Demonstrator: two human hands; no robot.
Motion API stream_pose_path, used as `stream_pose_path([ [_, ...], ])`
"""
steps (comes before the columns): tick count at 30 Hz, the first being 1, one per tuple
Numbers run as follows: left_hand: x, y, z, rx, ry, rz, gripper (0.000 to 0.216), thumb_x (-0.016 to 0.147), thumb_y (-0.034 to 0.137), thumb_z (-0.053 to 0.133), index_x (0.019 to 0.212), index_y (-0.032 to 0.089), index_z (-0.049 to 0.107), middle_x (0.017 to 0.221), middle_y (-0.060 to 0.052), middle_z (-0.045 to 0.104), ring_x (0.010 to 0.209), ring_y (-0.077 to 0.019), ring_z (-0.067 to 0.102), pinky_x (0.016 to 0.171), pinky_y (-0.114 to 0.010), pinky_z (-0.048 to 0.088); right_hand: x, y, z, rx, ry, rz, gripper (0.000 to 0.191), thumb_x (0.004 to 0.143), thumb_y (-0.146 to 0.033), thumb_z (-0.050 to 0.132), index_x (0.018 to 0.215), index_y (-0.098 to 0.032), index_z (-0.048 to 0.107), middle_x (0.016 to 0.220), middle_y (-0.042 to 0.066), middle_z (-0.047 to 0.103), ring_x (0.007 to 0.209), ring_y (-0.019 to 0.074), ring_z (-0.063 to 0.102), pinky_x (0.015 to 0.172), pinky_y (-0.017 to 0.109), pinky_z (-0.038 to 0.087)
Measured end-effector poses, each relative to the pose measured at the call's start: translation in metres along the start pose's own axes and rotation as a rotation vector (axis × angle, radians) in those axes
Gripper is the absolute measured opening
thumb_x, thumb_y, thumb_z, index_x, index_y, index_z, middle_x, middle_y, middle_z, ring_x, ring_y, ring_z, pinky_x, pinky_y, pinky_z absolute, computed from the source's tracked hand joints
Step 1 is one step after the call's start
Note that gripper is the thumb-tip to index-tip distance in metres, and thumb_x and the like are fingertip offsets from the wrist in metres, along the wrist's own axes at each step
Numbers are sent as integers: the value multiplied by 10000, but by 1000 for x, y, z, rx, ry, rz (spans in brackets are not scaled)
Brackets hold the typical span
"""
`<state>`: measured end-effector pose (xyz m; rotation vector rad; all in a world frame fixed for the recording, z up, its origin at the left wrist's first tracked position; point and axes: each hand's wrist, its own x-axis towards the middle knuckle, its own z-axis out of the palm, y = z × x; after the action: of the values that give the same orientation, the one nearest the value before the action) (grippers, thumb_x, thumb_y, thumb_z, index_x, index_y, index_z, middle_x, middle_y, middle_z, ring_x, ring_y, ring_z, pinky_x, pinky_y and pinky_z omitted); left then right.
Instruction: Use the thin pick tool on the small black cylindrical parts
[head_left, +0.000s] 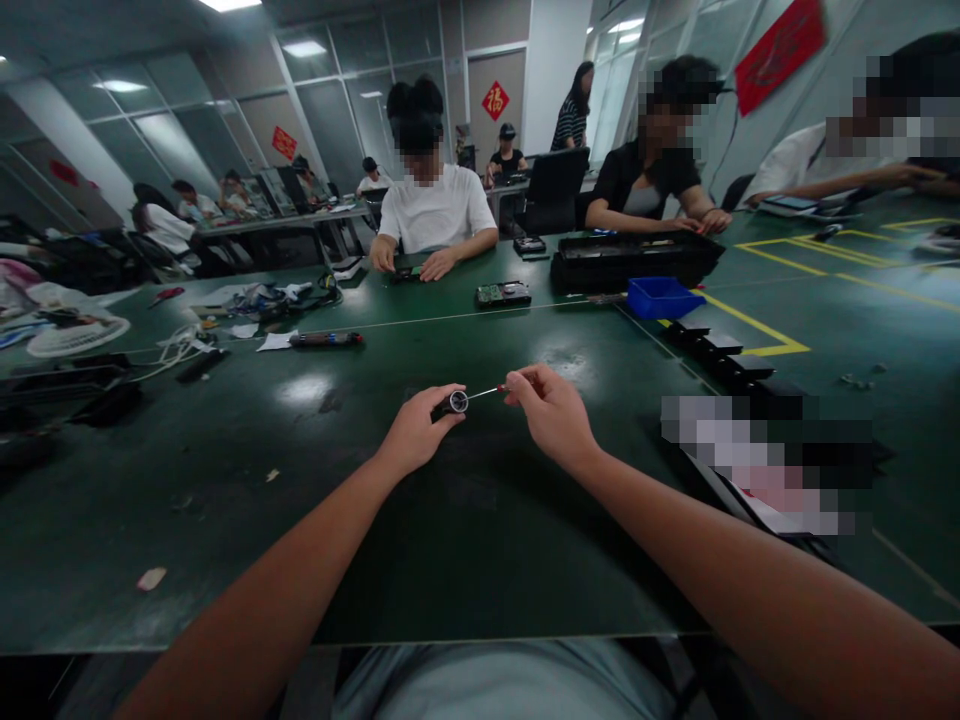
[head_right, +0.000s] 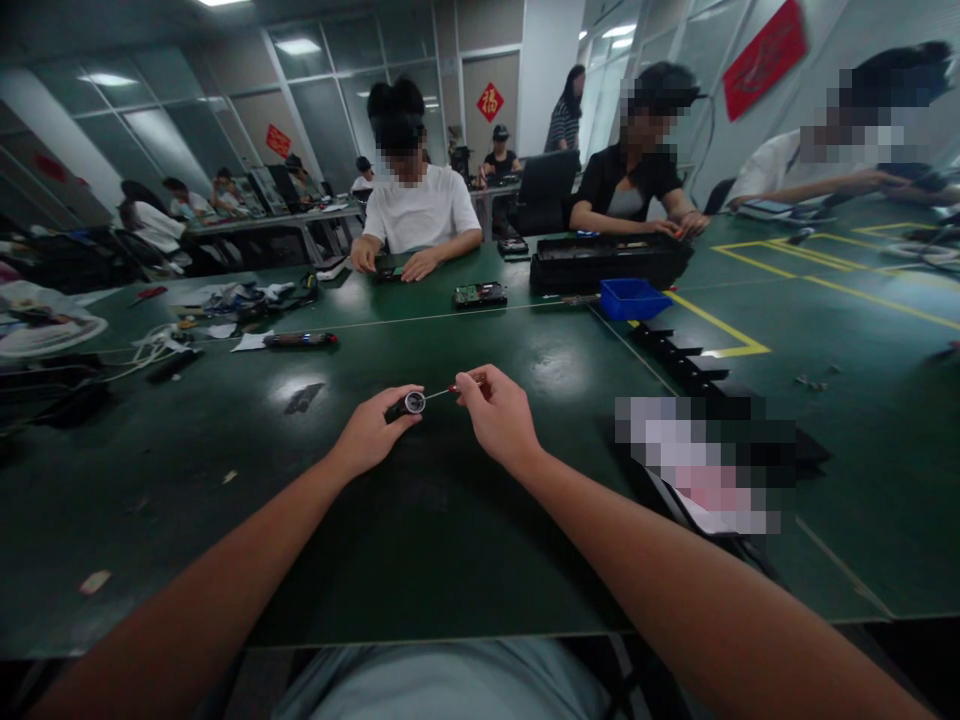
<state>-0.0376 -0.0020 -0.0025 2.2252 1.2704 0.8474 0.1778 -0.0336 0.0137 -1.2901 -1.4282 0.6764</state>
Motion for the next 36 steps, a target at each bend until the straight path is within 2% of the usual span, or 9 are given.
stream_pose_path([
  [3, 0, 2, -1, 27, -1, 9, 402, 882, 228, 654, 1282, 244, 628, 1232, -58, 669, 1163, -246, 591, 1055, -438, 419, -1, -8, -5, -179, 19, -2, 466, 920, -586, 525, 628, -225, 574, 534, -3, 577, 523, 155, 529, 550, 309, 380],
  [5, 0, 3, -2, 42, -3, 15, 396, 880, 225, 660, 1275, 246, 632, 1224, -56, 673, 1154, -245, 594, 1049, -436, 422, -1, -9, -6, -225, 30, -23, 478, 922, -585, 518, 606, -229, 553, 519, -6, 552, 511, 153, 505, 542, 311, 358],
  [11, 1, 0, -2, 51, 6, 36, 387, 871, 204, 672, 1255, 237, 645, 1229, -57, 676, 1158, -237, 597, 1042, -419, 421, -1, -3, -1, -57, -84, -123, 125, 893, -302, 549, 917, -222, 641, 845, 32, 701, 752, 190, 640, 688, 327, 465],
  [14, 1, -1, -2, 48, 8, 49, 386, 869, 203, 677, 1252, 235, 646, 1228, -56, 678, 1155, -233, 601, 1037, -411, 424, -3, -3, 0, -25, -119, -98, 139, 884, -287, 553, 958, -219, 649, 843, 27, 708, 758, 191, 657, 701, 326, 477],
  [19, 0, -1, -2, 59, 4, 41, 394, 873, 218, 675, 1265, 247, 643, 1244, -59, 673, 1165, -244, 597, 1048, -431, 418, -2, -4, -1, -144, -114, -40, 419, 986, -495, 411, 842, -218, 689, 529, -16, 567, 531, 173, 583, 600, 321, 427],
  [26, 0, 0, -1, 76, -20, 60, 385, 867, 213, 682, 1250, 243, 653, 1238, -64, 676, 1161, -246, 598, 1048, -441, 416, -4, -3, 1, -125, -104, -108, 231, 947, -350, 486, 1095, -233, 619, 750, 8, 661, 648, 181, 622, 629, 316, 443],
  [29, 0, 0, -1, 79, -12, 54, 383, 872, 220, 676, 1253, 248, 651, 1244, -63, 674, 1165, -249, 596, 1046, -442, 418, -6, -4, 0, -118, -124, -137, 178, 937, -339, 501, 1036, -241, 610, 761, 6, 649, 692, 184, 620, 650, 314, 440],
  [32, 0, 0, 0, 85, -25, 64, 382, 873, 224, 677, 1253, 248, 652, 1232, -62, 679, 1152, -249, 601, 1039, -437, 420, -7, -5, -1, -127, -117, -121, 267, 986, -404, 413, 953, -243, 623, 713, 1, 622, 647, 178, 589, 632, 319, 419],
  [36, -1, 3, 1, 80, -24, 56, 397, 877, 236, 675, 1273, 250, 639, 1236, -56, 675, 1158, -247, 596, 1034, -429, 423, -7, -4, 1, -57, -31, -108, 207, 969, -354, 439, 1081, -239, 569, 795, 13, 650, 698, 185, 602, 672, 333, 439],
])
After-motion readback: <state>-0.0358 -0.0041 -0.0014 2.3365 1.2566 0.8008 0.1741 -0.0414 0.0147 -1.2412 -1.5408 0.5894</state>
